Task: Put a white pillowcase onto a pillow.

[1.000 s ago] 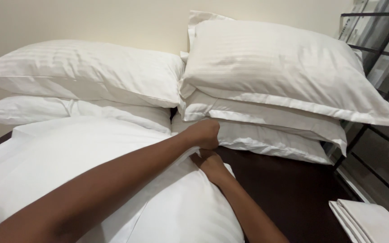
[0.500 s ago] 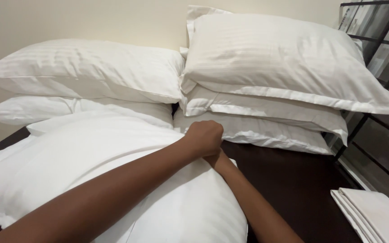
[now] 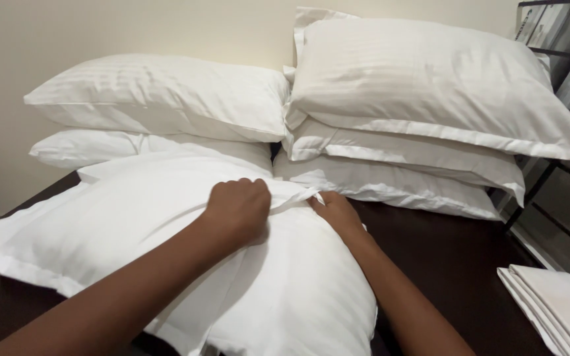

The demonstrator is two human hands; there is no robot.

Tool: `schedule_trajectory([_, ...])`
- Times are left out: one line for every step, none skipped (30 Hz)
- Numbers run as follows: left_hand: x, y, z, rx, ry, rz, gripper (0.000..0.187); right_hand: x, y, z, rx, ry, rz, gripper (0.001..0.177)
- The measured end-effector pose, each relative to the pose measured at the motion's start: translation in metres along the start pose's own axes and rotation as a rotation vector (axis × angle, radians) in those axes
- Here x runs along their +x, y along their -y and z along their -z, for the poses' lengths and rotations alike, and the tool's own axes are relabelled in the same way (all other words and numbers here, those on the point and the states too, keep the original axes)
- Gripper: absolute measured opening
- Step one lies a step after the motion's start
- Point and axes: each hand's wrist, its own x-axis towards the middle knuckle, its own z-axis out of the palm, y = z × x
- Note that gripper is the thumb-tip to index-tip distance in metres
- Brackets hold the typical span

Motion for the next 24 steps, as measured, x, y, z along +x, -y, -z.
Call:
schedule_trajectory([-0.011, 0.004, 0.002, -0.001, 0.000, 0.002, 0.030, -0.003, 0.015, 0.003, 0.000, 0.002, 0.001, 0.035])
schedule_trajectory([-0.023, 0.007, 0.004, 0.012, 0.015, 0.014, 0.032, -0.009, 0.029, 0.006, -0.164, -0.012, -0.089, 0.034])
schedule_trajectory([-0.035, 0.010, 0.005, 0.025, 0.030, 0.027, 0.034, -0.014, 0.044, 0.008, -0.328, -0.026, -0.178, 0.033])
schedule_trajectory([-0.046, 0.012, 0.006, 0.022, 0.032, 0.027, 0.034, -0.022, 0.060, 0.011, -0.330, -0.024, -0.179, 0.033])
schedule_trajectory([-0.057, 0.014, 0.006, 0.048, 0.053, 0.024, 0.044, -0.029, 0.076, 0.015, -0.417, -0.062, -0.200, 0.032])
schedule_trajectory([-0.066, 0.015, 0.007, 0.075, 0.072, 0.019, 0.055, -0.037, 0.092, 0.019, -0.504, -0.104, -0.220, 0.031])
schedule_trajectory([-0.070, 0.018, -0.005, 0.073, 0.071, 0.016, 0.055, -0.044, 0.102, 0.021, -0.507, -0.105, -0.222, 0.031])
schedule_trajectory([-0.072, 0.022, -0.017, 0.016, 0.070, 0.033, 0.061, -0.051, 0.113, 0.023, -0.599, -0.135, -0.109, 0.030])
schedule_trajectory([-0.074, 0.026, -0.028, -0.041, 0.070, 0.050, 0.068, -0.057, 0.123, 0.025, -0.690, -0.165, 0.004, 0.028])
schedule_trajectory([-0.074, 0.030, -0.041, -0.044, 0.070, 0.048, 0.068, -0.070, 0.138, 0.023, -0.693, -0.164, 0.003, 0.028])
schedule_trajectory([-0.073, 0.034, -0.054, -0.067, -0.030, 0.021, 0.073, -0.082, 0.154, 0.021, -0.623, -0.193, 0.167, 0.030])
schedule_trajectory([-0.072, 0.038, -0.066, -0.088, -0.130, -0.007, 0.079, -0.095, 0.169, 0.019, -0.549, -0.221, 0.329, 0.032])
schedule_trajectory([-0.073, 0.039, -0.070, -0.091, -0.129, -0.010, 0.079, -0.110, 0.186, 0.013, -0.551, -0.221, 0.326, 0.032])
schedule_trajectory([-0.073, 0.039, -0.073, -0.080, -0.204, -0.023, 0.080, -0.126, 0.203, 0.007, -0.479, -0.078, 0.273, 0.036])
schedule_trajectory([-0.073, 0.040, -0.077, -0.070, -0.278, -0.034, 0.081, -0.141, 0.219, 0.001, -0.405, 0.064, 0.221, 0.040])
schedule_trajectory([-0.073, 0.040, -0.077, -0.076, -0.277, -0.041, 0.081, -0.154, 0.217, -0.008, -0.410, 0.064, 0.214, 0.040])
schedule_trajectory([-0.073, 0.040, -0.078, -0.101, -0.280, -0.028, 0.080, -0.166, 0.216, -0.017, -0.472, 0.082, 0.340, 0.047])
schedule_trajectory([-0.075, 0.039, -0.078, -0.124, -0.281, -0.015, 0.079, -0.180, 0.215, -0.026, -0.530, 0.104, 0.465, 0.056])
schedule_trajectory([-0.076, 0.038, -0.078, -0.128, -0.277, -0.020, 0.079, -0.189, 0.218, -0.030, -0.533, 0.106, 0.457, 0.056])
schedule_trajectory([-0.077, 0.039, -0.078, -0.144, -0.292, -0.016, 0.079, -0.196, 0.222, -0.035, -0.619, 0.123, 0.491, 0.079])
schedule_trajectory([-0.078, 0.039, -0.079, -0.160, -0.307, -0.012, 0.078, -0.204, 0.226, -0.040, -0.706, 0.141, 0.525, 0.103])
schedule_trajectory([-0.079, 0.039, -0.077, -0.163, -0.305, -0.017, 0.078, -0.205, 0.225, -0.042, -0.708, 0.140, 0.520, 0.103])
schedule_trajectory([-0.080, 0.038, -0.075, -0.199, -0.305, -0.009, 0.080, -0.206, 0.224, -0.043, -0.742, 0.106, 0.557, 0.115])
schedule_trajectory([-0.082, 0.038, -0.074, -0.236, -0.302, 0.000, 0.082, -0.208, 0.223, -0.046, -0.773, 0.073, 0.594, 0.127])
